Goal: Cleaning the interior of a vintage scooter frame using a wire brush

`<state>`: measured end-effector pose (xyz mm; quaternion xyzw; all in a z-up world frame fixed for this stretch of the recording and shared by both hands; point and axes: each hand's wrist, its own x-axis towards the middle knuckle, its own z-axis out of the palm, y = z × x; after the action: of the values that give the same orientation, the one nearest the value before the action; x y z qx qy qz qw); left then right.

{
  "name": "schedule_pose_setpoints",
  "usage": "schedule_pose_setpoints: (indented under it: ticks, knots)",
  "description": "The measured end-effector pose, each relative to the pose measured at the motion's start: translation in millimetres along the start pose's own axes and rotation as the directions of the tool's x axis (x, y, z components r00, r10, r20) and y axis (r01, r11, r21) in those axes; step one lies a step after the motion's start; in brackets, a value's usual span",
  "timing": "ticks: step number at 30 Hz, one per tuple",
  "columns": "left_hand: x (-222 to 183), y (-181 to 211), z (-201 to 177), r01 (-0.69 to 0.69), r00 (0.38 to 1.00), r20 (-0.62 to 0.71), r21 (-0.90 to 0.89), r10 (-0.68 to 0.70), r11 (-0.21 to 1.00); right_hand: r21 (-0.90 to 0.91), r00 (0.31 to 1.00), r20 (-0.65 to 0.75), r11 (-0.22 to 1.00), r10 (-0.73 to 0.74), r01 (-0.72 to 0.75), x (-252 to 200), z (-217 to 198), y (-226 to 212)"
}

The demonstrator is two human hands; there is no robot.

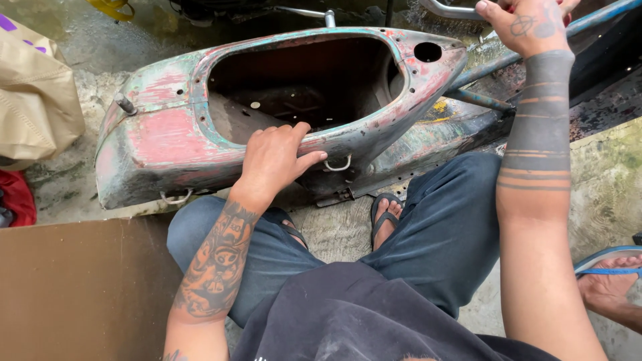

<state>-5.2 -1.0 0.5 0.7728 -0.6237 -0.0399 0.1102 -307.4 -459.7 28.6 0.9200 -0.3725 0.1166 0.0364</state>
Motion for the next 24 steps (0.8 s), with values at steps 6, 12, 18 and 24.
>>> schedule_pose_setpoints:
  ticks: [6,12,18,24]
  knots:
    - [0,0,1,0.007,1.0,-0.003,-0.017,-0.007,1.0,-0.009,1.0,-0.005,1.0,-0.015,0.015,10,16,9]
    - [0,2,-4,0.003,1.0,0.007,-0.014,-0.003,1.0,-0.09,0.997,0.023,0.993,-0.074,0.076,34,37,-12]
    - [0,2,-5,0.008,1.0,0.024,-0.024,-0.008,1.0,0.099,0.982,0.024,0.977,-0.19,0.186,43,29,-67]
    - [1,4,-11,0.013,0.999,0.047,-0.048,-0.011,0.999,-0.143,0.981,-0.065,0.975,-0.183,0.172,42,33,-83]
